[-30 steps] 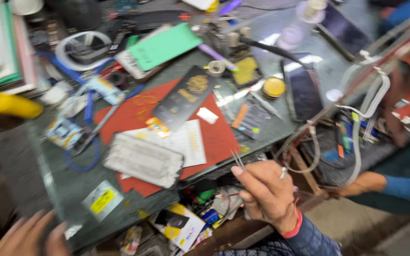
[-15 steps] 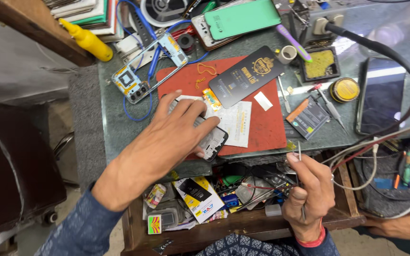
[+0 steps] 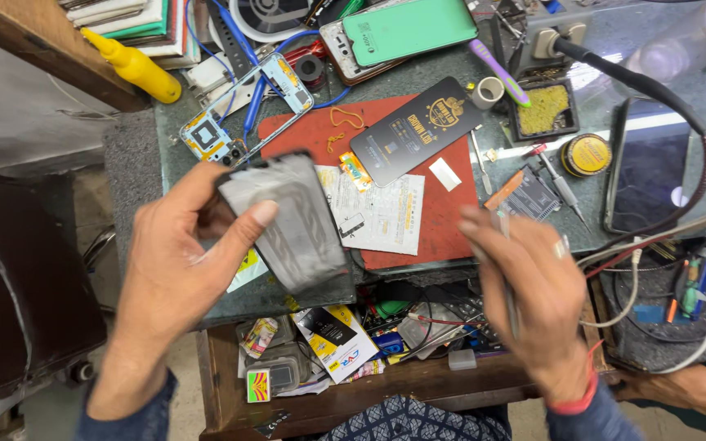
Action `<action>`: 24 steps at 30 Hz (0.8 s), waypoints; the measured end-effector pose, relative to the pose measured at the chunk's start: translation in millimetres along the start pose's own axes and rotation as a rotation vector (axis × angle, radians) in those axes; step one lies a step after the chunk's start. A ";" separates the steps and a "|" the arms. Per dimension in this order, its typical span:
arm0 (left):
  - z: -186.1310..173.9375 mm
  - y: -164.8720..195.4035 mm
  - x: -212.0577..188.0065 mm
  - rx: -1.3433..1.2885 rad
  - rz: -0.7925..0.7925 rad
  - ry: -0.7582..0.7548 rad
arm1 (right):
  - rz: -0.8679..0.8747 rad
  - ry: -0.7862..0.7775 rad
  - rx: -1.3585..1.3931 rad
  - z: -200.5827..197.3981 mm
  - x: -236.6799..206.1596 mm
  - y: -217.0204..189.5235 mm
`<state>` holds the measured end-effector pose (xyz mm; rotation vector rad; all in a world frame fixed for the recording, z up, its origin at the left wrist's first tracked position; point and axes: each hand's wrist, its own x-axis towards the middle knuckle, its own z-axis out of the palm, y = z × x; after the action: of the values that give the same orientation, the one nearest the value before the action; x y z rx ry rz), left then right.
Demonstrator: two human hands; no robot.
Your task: The person connects a charging cable to a disassembled smartphone, then removes the screen and uses a metal tool to scrape adhesive from the phone frame. The person handles the phone, screen, and tools throughout the clip.
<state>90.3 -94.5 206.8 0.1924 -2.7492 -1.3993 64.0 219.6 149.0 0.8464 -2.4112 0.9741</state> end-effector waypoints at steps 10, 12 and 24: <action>64.7 -62.9 -18.7 -0.840 -0.269 0.170 | -0.475 -0.643 -0.256 36.7 132.3 26.6; 68.0 -65.4 -19.4 -0.874 -0.287 0.173 | -0.514 -0.671 -0.252 38.7 143.7 27.4; 64.6 -64.0 -14.8 -0.949 -0.247 0.180 | -0.324 -0.767 -0.133 30.8 181.4 24.5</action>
<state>104.1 -78.0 117.2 0.5629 -1.6972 -2.4018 -89.8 141.9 218.0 1.7317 -2.7428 0.3869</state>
